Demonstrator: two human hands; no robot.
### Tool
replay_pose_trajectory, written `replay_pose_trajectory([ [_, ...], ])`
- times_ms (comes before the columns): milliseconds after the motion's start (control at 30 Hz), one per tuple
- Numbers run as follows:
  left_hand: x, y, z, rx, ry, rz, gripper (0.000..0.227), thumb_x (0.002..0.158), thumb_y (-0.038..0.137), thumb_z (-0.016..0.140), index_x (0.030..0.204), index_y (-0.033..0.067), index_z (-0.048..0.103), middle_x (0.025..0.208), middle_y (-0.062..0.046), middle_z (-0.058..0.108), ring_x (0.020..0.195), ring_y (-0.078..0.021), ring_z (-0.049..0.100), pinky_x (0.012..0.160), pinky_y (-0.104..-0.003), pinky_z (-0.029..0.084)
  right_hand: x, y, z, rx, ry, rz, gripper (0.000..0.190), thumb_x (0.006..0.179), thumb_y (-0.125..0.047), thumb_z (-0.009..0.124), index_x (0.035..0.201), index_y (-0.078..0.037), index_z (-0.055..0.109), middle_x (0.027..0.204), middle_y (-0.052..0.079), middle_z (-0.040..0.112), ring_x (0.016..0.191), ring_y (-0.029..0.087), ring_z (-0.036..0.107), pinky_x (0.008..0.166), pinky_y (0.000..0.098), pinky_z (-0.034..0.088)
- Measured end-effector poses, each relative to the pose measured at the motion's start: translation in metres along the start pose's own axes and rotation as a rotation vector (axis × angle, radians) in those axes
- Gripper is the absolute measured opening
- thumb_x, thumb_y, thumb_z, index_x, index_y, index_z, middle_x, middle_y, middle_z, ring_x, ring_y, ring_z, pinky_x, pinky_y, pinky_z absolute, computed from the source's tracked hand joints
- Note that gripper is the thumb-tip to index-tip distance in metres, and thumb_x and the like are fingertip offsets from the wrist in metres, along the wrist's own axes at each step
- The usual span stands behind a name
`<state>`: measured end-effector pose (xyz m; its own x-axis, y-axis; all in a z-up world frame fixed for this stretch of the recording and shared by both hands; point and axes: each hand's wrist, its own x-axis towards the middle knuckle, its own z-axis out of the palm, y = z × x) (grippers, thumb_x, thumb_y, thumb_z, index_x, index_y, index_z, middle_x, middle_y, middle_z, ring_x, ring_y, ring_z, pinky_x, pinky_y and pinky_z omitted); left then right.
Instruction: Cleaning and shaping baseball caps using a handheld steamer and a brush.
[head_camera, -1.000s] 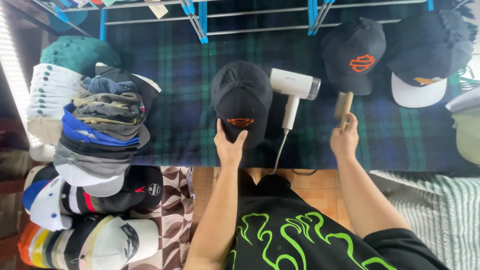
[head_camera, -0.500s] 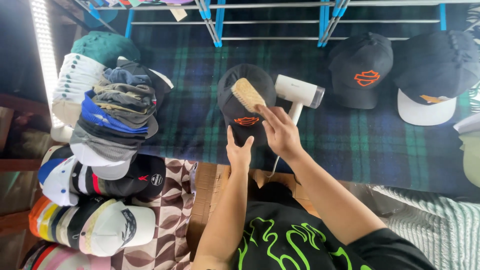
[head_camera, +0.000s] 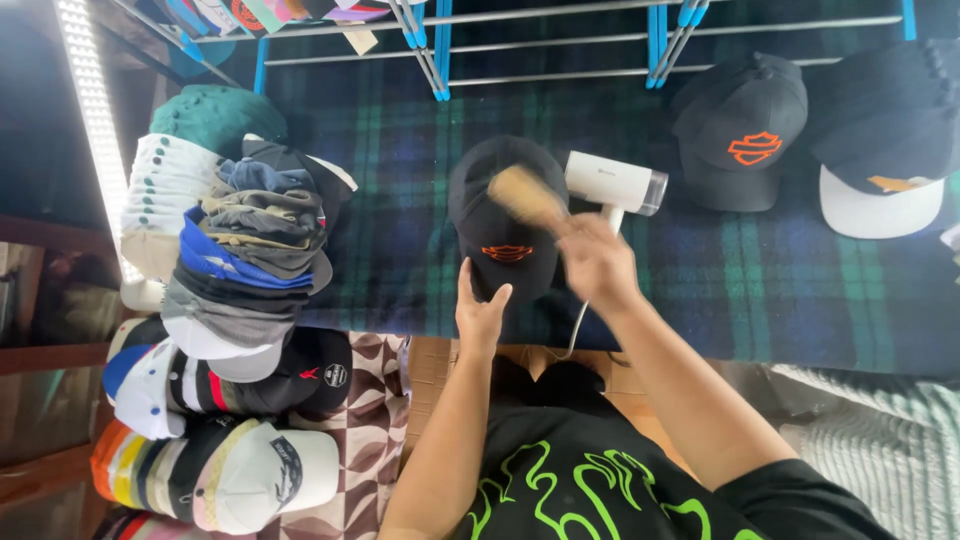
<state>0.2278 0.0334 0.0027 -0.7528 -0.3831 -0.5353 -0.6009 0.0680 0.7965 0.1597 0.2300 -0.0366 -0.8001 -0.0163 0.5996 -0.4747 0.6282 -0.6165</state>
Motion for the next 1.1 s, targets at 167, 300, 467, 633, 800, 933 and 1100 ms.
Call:
replay_pose_trajectory([
  [167, 0.006, 0.002, -0.004, -0.109, -0.055, -0.051, 0.096, 0.084, 0.025, 0.082, 0.162, 0.032, 0.026, 0.154, -0.025, 0.044, 0.14, -0.0394, 0.047, 0.111, -0.047, 0.048, -0.021, 0.056, -0.032, -0.225, 0.009, 0.153, 0.045, 0.09, -0.001, 0.071, 0.132, -0.015, 0.074, 0.103, 0.011, 0.068, 0.092, 0.035, 0.07, 0.079, 0.0436, 0.056],
  [300, 0.022, 0.013, -0.012, -0.187, -0.126, -0.109, 0.094, 0.086, 0.024, 0.08, 0.163, 0.0233, 0.026, 0.138, -0.026, 0.057, 0.124, -0.0363, 0.061, 0.097, -0.046, 0.058, 0.009, -0.042, -0.024, 0.033, 0.028, 0.078, 0.041, 0.088, -0.005, 0.078, 0.127, -0.015, 0.077, 0.108, 0.011, 0.075, 0.095, 0.035, 0.072, 0.081, 0.0405, 0.057],
  [467, 0.042, 0.004, -0.025, -0.093, -0.215, -0.083, 0.093, 0.088, 0.025, 0.08, 0.163, 0.0205, 0.026, 0.129, -0.023, 0.062, 0.112, -0.0311, 0.066, 0.086, -0.04, 0.063, -0.049, 0.002, 0.02, 0.041, 0.032, 0.485, 0.049, 0.092, -0.005, 0.074, 0.138, -0.02, 0.068, 0.107, 0.012, 0.073, 0.098, 0.034, 0.072, 0.086, 0.0433, 0.058],
  [633, 0.051, 0.011, -0.03, -0.03, -0.264, -0.08, 0.095, 0.087, 0.029, 0.082, 0.163, 0.0185, 0.026, 0.138, -0.025, 0.059, 0.12, -0.0342, 0.064, 0.089, -0.043, 0.062, -0.048, -0.011, 0.014, -0.117, 0.062, 0.663, 0.053, 0.097, -0.009, 0.067, 0.148, -0.018, 0.057, 0.107, 0.018, 0.068, 0.1, 0.041, 0.067, 0.084, 0.0527, 0.054],
  [800, 0.06, 0.007, -0.037, -0.029, -0.346, -0.085, 0.094, 0.087, 0.027, 0.081, 0.163, 0.0178, 0.025, 0.142, -0.028, 0.053, 0.127, -0.0377, 0.06, 0.094, -0.045, 0.061, -0.054, -0.013, 0.027, -0.168, 0.016, 0.613, 0.06, 0.097, -0.01, 0.067, 0.154, -0.019, 0.051, 0.112, 0.02, 0.068, 0.106, 0.043, 0.064, 0.091, 0.054, 0.051],
  [933, 0.069, 0.011, -0.049, -0.087, -0.409, -0.103, 0.092, 0.087, 0.022, 0.081, 0.162, 0.0169, 0.028, 0.141, -0.028, 0.053, 0.127, -0.0381, 0.059, 0.094, -0.044, 0.06, -0.029, -0.016, 0.007, -0.287, 0.003, 0.595, 0.054, 0.095, -0.011, 0.067, 0.148, -0.021, 0.06, 0.101, 0.02, 0.067, 0.097, 0.044, 0.065, 0.084, 0.0554, 0.051],
  [1100, 0.086, -0.013, -0.058, -0.062, -0.428, -0.137, 0.076, 0.089, 0.021, 0.078, 0.156, 0.0143, 0.042, 0.132, -0.024, 0.058, 0.119, -0.0305, 0.061, 0.091, -0.039, 0.062, 0.038, -0.062, -0.011, -0.166, -0.104, 0.009, 0.039, 0.086, -0.004, 0.08, 0.123, -0.017, 0.079, 0.105, 0.005, 0.079, 0.094, 0.029, 0.075, 0.082, 0.0399, 0.058],
])
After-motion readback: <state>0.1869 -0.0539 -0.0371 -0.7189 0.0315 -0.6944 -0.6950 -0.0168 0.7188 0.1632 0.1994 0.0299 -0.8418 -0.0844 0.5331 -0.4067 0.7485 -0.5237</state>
